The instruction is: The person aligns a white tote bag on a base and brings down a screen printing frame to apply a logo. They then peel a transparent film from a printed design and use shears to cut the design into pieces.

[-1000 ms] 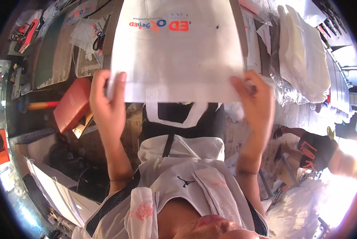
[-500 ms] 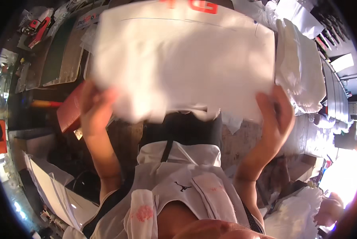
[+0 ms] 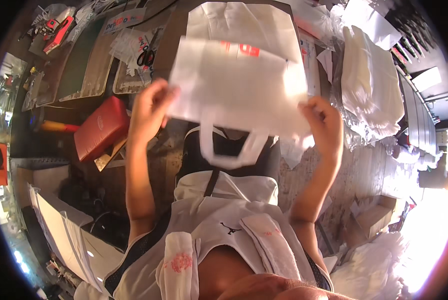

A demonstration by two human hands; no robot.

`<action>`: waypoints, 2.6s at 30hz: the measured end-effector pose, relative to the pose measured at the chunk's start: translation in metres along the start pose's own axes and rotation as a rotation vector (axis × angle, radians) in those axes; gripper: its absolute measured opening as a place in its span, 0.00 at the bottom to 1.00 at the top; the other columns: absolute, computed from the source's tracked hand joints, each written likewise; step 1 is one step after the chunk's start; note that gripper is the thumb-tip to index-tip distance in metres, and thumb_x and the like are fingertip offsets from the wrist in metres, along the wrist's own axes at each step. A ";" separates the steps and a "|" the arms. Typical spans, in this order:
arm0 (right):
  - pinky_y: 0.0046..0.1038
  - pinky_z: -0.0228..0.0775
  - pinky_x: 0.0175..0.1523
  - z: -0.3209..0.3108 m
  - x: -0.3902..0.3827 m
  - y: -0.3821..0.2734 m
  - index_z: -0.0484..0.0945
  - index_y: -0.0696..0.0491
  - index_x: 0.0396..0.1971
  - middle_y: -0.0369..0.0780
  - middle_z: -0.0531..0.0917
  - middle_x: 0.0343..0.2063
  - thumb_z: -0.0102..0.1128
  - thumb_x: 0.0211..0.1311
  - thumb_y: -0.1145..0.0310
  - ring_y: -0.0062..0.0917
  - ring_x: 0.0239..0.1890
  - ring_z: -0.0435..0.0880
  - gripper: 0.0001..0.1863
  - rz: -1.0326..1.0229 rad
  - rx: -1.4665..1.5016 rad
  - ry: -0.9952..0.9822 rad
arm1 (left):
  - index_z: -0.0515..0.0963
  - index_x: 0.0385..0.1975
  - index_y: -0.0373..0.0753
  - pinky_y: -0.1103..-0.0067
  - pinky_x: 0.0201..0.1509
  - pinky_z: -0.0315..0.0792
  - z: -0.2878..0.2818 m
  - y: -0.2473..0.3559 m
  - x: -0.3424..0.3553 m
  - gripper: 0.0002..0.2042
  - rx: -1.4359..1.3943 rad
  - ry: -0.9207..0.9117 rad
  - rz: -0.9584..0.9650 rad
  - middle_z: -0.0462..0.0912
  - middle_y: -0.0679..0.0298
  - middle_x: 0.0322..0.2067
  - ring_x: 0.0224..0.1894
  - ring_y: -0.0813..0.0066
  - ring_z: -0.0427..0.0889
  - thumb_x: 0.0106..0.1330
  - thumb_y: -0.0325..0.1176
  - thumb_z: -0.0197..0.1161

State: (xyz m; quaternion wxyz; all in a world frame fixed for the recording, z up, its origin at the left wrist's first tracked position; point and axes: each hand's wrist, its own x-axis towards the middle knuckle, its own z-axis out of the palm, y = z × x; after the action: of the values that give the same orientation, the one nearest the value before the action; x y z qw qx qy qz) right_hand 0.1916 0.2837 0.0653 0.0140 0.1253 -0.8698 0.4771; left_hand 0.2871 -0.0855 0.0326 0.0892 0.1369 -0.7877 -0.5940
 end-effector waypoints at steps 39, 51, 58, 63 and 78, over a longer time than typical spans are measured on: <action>0.30 0.54 0.23 -0.039 -0.053 0.018 0.72 0.59 0.17 0.34 0.74 0.16 0.63 0.55 0.76 0.22 0.16 0.67 0.10 -0.516 0.888 -0.501 | 0.79 0.58 0.32 0.84 0.31 0.70 -0.030 0.006 -0.015 0.20 -0.116 -0.732 0.347 0.84 0.73 0.31 0.30 0.87 0.78 0.74 0.37 0.69; 0.21 0.55 0.29 0.001 -0.003 -0.017 0.80 0.60 0.26 0.31 0.75 0.19 0.66 0.59 0.78 0.13 0.24 0.70 0.05 0.050 0.242 0.044 | 0.83 0.48 0.36 0.86 0.21 0.60 0.000 0.043 0.003 0.11 -0.016 0.032 0.100 0.80 0.75 0.27 0.22 0.92 0.71 0.75 0.36 0.68; 0.24 0.56 0.30 0.002 0.010 -0.006 0.79 0.61 0.26 0.32 0.77 0.21 0.66 0.59 0.77 0.14 0.25 0.71 0.06 -0.238 0.401 -0.180 | 0.82 0.48 0.34 0.82 0.24 0.63 -0.013 0.036 0.002 0.12 0.130 -0.128 0.071 0.86 0.67 0.29 0.25 0.87 0.77 0.71 0.34 0.70; 0.25 0.65 0.31 -0.009 -0.015 -0.020 0.82 0.63 0.27 0.38 0.82 0.20 0.67 0.59 0.74 0.19 0.23 0.78 0.07 -0.252 0.556 -0.341 | 0.81 0.39 0.32 0.79 0.30 0.64 -0.011 0.045 -0.027 0.11 -0.041 -0.163 0.128 0.77 0.71 0.23 0.28 0.88 0.70 0.74 0.35 0.69; 0.14 0.56 0.31 0.027 -0.006 -0.004 0.84 0.59 0.39 0.28 0.81 0.31 0.72 0.68 0.75 0.06 0.27 0.69 0.06 -0.296 0.403 0.336 | 0.81 0.61 0.36 0.88 0.27 0.64 0.009 0.028 0.004 0.18 -0.235 0.210 0.285 0.81 0.75 0.29 0.26 0.92 0.71 0.76 0.37 0.68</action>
State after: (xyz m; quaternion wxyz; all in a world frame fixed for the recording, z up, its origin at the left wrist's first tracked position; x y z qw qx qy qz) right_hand 0.2013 0.2601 0.0529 0.2022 0.1704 -0.7155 0.6467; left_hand 0.2779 -0.0714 0.0573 0.2692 0.0737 -0.7109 -0.6455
